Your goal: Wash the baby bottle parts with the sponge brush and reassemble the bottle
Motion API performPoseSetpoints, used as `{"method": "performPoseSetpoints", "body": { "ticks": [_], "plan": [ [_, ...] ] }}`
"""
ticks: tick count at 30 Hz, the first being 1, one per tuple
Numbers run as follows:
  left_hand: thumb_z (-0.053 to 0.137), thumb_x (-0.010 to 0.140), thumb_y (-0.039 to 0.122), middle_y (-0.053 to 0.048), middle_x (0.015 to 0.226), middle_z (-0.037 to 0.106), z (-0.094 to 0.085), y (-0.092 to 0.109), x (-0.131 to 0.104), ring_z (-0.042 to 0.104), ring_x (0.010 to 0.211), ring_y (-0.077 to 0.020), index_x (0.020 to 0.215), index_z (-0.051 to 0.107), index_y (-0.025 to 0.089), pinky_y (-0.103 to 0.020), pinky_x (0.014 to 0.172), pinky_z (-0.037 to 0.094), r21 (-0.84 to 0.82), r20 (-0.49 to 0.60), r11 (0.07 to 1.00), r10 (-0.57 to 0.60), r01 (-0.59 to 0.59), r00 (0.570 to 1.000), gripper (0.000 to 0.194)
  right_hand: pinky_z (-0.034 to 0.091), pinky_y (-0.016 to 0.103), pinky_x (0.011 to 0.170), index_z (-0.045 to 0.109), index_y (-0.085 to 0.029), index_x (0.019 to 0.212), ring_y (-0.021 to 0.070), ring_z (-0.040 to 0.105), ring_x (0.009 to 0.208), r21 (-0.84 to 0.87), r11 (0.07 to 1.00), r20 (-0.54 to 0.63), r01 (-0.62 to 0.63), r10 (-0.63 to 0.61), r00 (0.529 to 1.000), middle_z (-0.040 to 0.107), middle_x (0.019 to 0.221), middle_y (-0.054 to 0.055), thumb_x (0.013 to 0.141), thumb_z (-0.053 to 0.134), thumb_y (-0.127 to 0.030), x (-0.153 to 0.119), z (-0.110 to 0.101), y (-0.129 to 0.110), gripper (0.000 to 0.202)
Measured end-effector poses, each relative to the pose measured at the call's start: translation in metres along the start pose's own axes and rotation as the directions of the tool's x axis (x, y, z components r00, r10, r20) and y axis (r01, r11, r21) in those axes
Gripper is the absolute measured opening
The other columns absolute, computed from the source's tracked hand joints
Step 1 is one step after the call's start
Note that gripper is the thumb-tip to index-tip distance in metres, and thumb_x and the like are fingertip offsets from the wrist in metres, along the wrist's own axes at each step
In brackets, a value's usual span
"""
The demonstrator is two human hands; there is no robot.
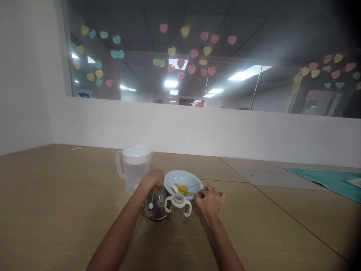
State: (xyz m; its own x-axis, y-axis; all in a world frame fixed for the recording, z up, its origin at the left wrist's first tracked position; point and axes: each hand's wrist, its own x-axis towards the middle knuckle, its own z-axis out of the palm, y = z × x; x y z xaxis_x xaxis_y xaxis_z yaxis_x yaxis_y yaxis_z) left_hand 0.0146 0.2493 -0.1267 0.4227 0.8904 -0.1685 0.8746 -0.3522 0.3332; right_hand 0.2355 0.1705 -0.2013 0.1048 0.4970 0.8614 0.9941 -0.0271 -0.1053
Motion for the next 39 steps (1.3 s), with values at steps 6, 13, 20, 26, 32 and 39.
{"method": "performPoseSetpoints", "body": {
  "ticks": [6,13,20,26,32,39],
  "plan": [
    [0.051,0.08,0.033,-0.011,0.105,0.065,0.005,0.023,-0.001,0.06,0.094,-0.0216,0.108,0.061,0.017,-0.027,0.08,0.044,0.055,-0.171,0.984,0.174,-0.167,0.97,0.034,0.018,0.032,0.066,0.066,-0.021,0.052,0.0141,0.047,0.065,0.077,0.992,0.021,-0.1,0.099,0.995,0.06,0.061,0.001,0.063,0.05,-0.015,0.0,0.001,0.001,0.02],
    [0.064,0.07,0.037,-0.006,0.1,0.066,0.002,0.022,-0.007,0.062,0.086,-0.0195,0.115,0.056,0.021,-0.022,0.069,0.044,0.046,-0.072,0.981,0.193,-0.19,0.978,0.049,0.017,0.03,0.064,0.067,-0.022,0.054,0.0167,0.05,0.067,0.136,0.971,0.052,-0.195,0.189,0.98,0.062,0.062,0.002,0.064,0.048,-0.02,0.001,0.003,0.005,0.021],
    [0.078,0.049,0.027,-0.005,0.088,0.068,-0.011,0.007,-0.013,0.063,0.076,-0.0215,0.099,0.064,0.018,-0.023,0.062,0.047,0.068,0.068,0.994,0.078,-0.082,0.995,0.053,0.016,0.029,0.063,0.067,-0.021,0.054,0.0185,0.05,0.069,0.116,0.954,0.071,-0.278,0.271,0.96,0.063,0.066,0.004,0.066,0.046,-0.023,0.002,0.003,0.006,0.024],
    [0.074,0.055,0.027,-0.006,0.059,0.066,-0.004,0.009,-0.011,0.061,0.055,-0.0193,0.066,0.064,0.014,-0.026,0.053,0.049,0.084,0.158,0.995,-0.067,0.054,0.985,0.02,0.018,0.03,0.064,0.068,-0.021,0.056,0.0197,0.052,0.071,0.092,0.939,0.124,-0.331,0.319,0.94,0.063,0.067,0.005,0.066,0.047,-0.023,0.003,0.003,0.006,0.024],
    [0.077,0.051,0.026,-0.009,0.059,0.067,0.008,0.024,-0.008,0.063,0.056,-0.0239,0.067,0.068,0.013,-0.032,0.058,0.052,0.154,0.168,0.978,-0.169,0.143,0.971,0.022,0.021,0.031,0.067,0.07,-0.02,0.064,0.0206,0.052,0.079,0.022,0.926,0.233,-0.378,0.363,0.902,0.065,0.074,0.006,0.07,0.044,-0.023,0.006,-0.003,0.002,0.026],
    [0.062,0.07,0.023,-0.018,0.105,0.064,-0.008,0.036,-0.03,0.06,0.098,-0.0306,0.098,0.065,0.011,-0.036,0.081,0.047,0.203,-0.041,0.979,-0.012,0.02,0.999,0.03,0.025,0.032,0.072,0.071,-0.02,0.078,0.0222,0.052,0.087,0.038,0.891,0.279,-0.452,0.424,0.861,0.065,0.089,0.007,0.071,0.044,-0.025,0.009,-0.011,0.0,0.028]
  ]
}}
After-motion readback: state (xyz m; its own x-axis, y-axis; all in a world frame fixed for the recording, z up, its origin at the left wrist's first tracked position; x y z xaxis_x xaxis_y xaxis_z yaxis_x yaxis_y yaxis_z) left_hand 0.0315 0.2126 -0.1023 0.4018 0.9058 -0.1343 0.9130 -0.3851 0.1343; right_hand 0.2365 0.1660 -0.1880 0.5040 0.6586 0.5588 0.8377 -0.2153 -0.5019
